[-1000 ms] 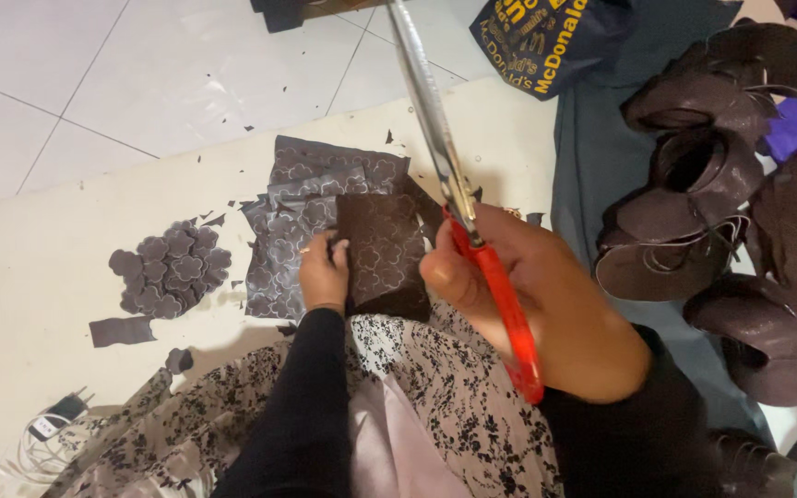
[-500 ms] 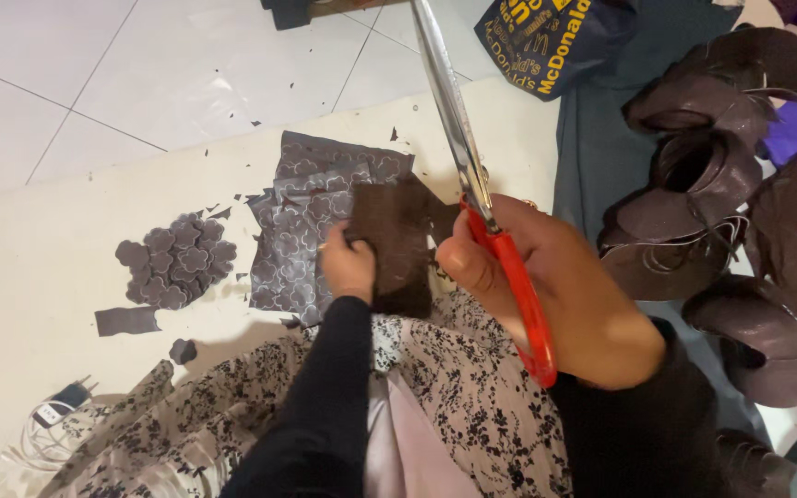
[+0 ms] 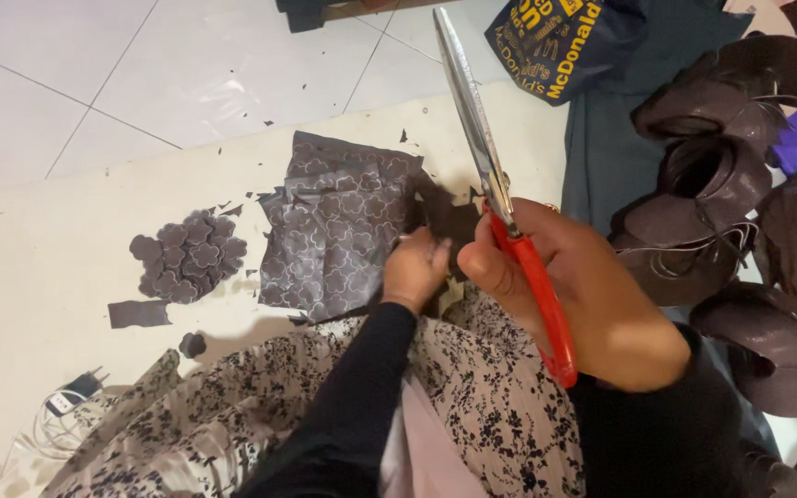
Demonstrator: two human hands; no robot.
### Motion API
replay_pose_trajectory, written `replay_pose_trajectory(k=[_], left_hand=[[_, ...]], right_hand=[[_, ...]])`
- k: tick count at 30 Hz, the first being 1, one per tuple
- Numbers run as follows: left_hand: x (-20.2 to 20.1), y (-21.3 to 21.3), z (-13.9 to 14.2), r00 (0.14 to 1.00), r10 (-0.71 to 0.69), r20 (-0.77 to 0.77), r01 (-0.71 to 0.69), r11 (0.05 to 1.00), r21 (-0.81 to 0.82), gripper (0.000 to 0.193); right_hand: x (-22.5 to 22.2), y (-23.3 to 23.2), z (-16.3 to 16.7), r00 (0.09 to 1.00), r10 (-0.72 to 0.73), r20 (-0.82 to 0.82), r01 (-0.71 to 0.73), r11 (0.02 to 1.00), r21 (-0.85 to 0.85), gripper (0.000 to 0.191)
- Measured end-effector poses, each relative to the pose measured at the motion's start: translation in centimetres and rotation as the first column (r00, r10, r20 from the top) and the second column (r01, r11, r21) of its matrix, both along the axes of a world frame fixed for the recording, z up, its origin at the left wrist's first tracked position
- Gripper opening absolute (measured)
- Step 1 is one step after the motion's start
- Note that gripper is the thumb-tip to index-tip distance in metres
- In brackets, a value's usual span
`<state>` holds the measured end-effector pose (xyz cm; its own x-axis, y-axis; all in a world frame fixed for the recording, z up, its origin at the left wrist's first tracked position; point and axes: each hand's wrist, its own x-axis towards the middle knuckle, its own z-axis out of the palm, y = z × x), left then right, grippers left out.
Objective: The person uses red-handled scissors to cut cloud-shaped pieces from a brown patterned fabric sheet. They hold the fabric with the left hand and cut along the outlines, occasionally rotating the sheet to continue cutting.
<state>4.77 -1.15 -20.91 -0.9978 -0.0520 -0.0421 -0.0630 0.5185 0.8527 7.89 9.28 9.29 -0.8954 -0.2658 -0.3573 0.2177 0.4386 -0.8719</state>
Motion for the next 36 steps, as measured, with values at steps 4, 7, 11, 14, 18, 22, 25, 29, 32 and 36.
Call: replay_pose_trajectory(k=[4,7,11,14,18,22,25,29,32,36], left_hand=[[-0.1,-0.6,0.2,1.0,0.017,-0.015,-0.017,1.0,0.0,0.022],[-0.9,-3.3,-0.6,0.99,0.102,0.092,-0.116,0.98,0.163,0.03],[-3.1,-6.8,1.1,0.995,0.095,0.005,-0.095,0.988,0.125,0.03],[-6.4,-9.4,5.2,0.995,-0.069,-0.075,0.078,0.99,0.12,0.033],[-9.5,-12.9,13.6,0.938,-0.248,0.244,0.198,0.957,0.212,0.036],[-10.3,-14.8,22.3,0.898,-0.314,0.309,0.189,0.908,0.374,0.031],[-10.0,-15.3,26.5,0.909,-0.333,0.25,0.183,0.859,0.478,0.03],[-9.2,-15.5,28.4,0.947,-0.298,0.122,0.163,0.77,0.617,0.03],[-8.8,-15.3,28.6,0.964,-0.227,0.135,0.07,0.712,0.698,0.033],[-7.9,-15.5,29.3,0.978,-0.132,0.159,-0.037,0.647,0.762,0.034]], right_hand=[[-0.3,-0.6,0.4,0.997,-0.064,0.049,0.058,0.993,0.099,0.051],[-0.5,-0.7,0.5,0.99,-0.106,0.09,0.103,0.994,0.046,0.055],[-1.1,-0.8,-0.1,0.984,-0.174,0.025,0.175,0.985,-0.009,0.046],[-1.8,-0.5,-1.0,0.952,-0.297,0.078,0.302,0.952,-0.059,0.038],[-3.9,-0.3,-3.2,0.926,-0.378,-0.01,0.342,0.847,-0.406,0.029],[-5.5,-0.4,-5.1,0.811,-0.557,-0.179,0.438,0.781,-0.444,0.038],[-6.8,-0.8,-5.7,0.738,-0.647,-0.192,0.533,0.734,-0.422,0.047],[-7.7,-1.0,-6.4,0.753,-0.657,-0.044,0.498,0.612,-0.614,0.036],[-8.2,-0.8,-7.1,0.795,-0.604,0.052,0.429,0.5,-0.753,0.035],[-8.3,-0.3,-7.6,0.768,-0.641,0.011,0.382,0.444,-0.81,0.03]])
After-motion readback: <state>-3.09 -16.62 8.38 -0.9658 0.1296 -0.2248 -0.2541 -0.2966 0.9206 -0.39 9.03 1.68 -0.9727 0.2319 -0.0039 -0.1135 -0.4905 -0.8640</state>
